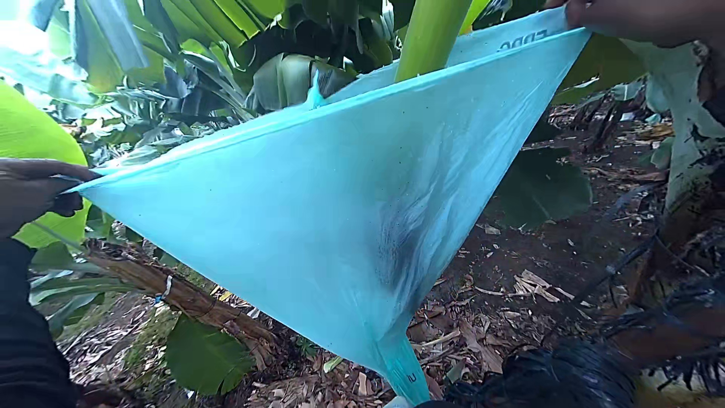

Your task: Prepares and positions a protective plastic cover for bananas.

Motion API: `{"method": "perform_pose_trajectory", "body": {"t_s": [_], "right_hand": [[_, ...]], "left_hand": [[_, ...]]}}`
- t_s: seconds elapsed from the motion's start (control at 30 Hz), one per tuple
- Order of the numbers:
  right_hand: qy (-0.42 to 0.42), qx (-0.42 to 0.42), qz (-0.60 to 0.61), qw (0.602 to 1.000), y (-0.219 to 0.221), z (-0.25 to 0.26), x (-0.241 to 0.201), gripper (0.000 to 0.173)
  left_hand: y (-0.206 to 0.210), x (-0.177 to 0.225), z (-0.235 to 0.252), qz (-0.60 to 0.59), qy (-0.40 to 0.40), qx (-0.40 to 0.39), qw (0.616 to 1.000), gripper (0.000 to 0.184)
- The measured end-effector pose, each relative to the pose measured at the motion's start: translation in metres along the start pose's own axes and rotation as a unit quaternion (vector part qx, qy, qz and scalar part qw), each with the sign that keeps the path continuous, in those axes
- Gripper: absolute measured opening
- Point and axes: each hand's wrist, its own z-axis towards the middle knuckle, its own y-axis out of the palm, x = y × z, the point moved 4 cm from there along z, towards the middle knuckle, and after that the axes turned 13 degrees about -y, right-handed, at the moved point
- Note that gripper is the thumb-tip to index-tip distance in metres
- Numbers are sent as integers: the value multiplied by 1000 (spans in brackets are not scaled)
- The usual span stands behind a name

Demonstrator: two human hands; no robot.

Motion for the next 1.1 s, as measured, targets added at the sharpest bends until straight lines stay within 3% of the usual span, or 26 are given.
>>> {"method": "perform_pose_trajectory", "body": {"t_s": [0.13, 0.23, 0.3, 0.33, 0.4, 0.53, 0.6, 0.7, 0.77, 0.83, 0.93, 1.03, 1.07, 1.1], "right_hand": [[34, -57, -93, 993, -5, 1, 7, 30], [121, -4, -34, 992, -8, -13, 2, 39], [136, 18, -16, 990, -6, -19, 4, 51], [129, 8, -25, 991, -6, -22, 2, 59], [96, -8, -67, 993, -7, -28, -8, 55], [65, 16, -119, 991, -7, -31, -26, 39], [50, 81, -65, 993, -4, -34, -24, 31], [66, 182, 113, 975, 8, -35, -10, 32], [110, 169, 234, 951, 20, -37, -7, 44], [138, 129, 315, 930, 31, -39, -5, 36], [162, 157, 391, 892, 44, -36, -13, 16], [160, 286, 424, 845, 47, -17, -15, 22], [156, 341, 433, 820, 43, -8, -13, 27], [152, 387, 438, 797, 36, 1, -12, 30]], "left_hand": [[-6, -2, 10, 116, -67, 12, 991, 26], [-11, 7, -2, 137, -21, 29, 990, 20], [-14, 17, -16, 184, 19, 55, 981, 18], [-13, 35, -32, 185, -53, 54, 980, 19], [-15, 42, -41, 185, -102, 60, 976, 21], [-25, -12, -3, 116, -84, 47, 989, 33], [-28, -20, -1, 66, -102, 29, 992, 41], [-29, -26, -4, 18, -93, 12, 995, 34], [-30, -33, 4, 2, -78, 58, 995, 31], [-28, -36, 11, -43, -69, 107, 991, 32], [-16, -21, 10, -49, -56, 95, 993, 49], [-8, 22, 0, 43, 8, 88, 995, 32], [-7, 51, -4, 85, -51, 105, 990, 31], [-2, 80, -1, 67, -167, 154, 972, 31]]}}
